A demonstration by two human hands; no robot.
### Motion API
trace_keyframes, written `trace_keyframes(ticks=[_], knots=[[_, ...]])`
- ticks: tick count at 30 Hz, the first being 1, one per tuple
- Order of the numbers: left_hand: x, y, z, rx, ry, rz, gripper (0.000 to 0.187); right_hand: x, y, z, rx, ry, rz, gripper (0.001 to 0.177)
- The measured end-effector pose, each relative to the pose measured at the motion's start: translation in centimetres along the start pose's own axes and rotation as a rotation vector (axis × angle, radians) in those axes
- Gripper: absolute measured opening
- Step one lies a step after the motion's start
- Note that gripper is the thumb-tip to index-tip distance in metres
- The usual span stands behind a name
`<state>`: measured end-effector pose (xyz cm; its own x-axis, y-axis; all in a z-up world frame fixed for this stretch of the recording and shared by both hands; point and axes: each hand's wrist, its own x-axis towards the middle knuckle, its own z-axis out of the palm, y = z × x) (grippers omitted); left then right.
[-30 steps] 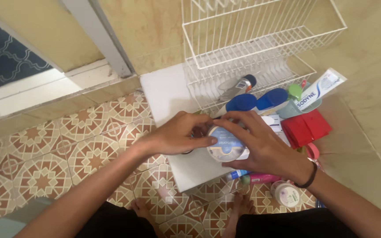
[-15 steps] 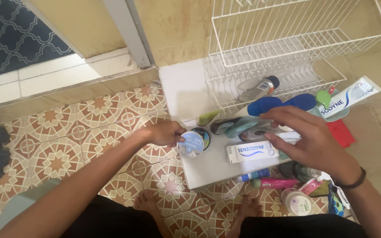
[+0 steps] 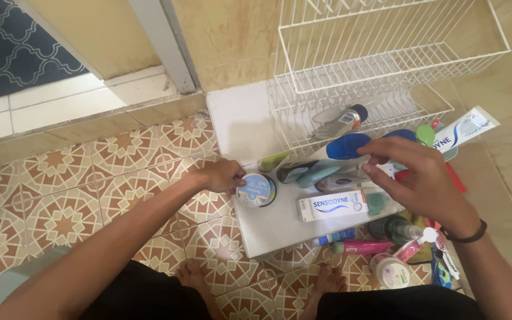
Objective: The person removes various toiletries from a wall-mounted wire rack, places them on a small white table, and then rearranges them back onto the rack. Items handled include bottles, tubes, and boxes of personal care products.
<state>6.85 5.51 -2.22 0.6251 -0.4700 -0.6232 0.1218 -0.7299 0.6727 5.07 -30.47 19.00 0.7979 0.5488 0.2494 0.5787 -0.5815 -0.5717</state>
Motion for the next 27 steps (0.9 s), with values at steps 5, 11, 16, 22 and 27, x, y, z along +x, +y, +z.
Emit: trace_keyframes(ticks=[5,11,16,22,27], knots=[[1.1,-0.1,0.3,0.005,-0.025,-0.025,0.030,-0.6,1.4,-0.8,-0.027,0.102,0.030,0.020],[2.1,0.2,0.5,0.009,-0.032,-0.022,0.026,-1.9,3.6,-2.1,-0.052,0.356,0.162,0.011],[2.5,0.8,0.0,0.009,-0.035,-0.044,0.024,-2.7,4.4,-2.0,-0.074,0.406,0.164,0.009],[2.4,1.0,-0.1,-0.018,-0.019,-0.038,0.024,-2.4,4.0,-2.2,-0.129,0.467,0.094,0.010],[2.5,1.3,-0.1,-0.004,-0.021,-0.032,0.025,-1.8,4.9,-2.2,-0.179,0.449,0.142,0.012]])
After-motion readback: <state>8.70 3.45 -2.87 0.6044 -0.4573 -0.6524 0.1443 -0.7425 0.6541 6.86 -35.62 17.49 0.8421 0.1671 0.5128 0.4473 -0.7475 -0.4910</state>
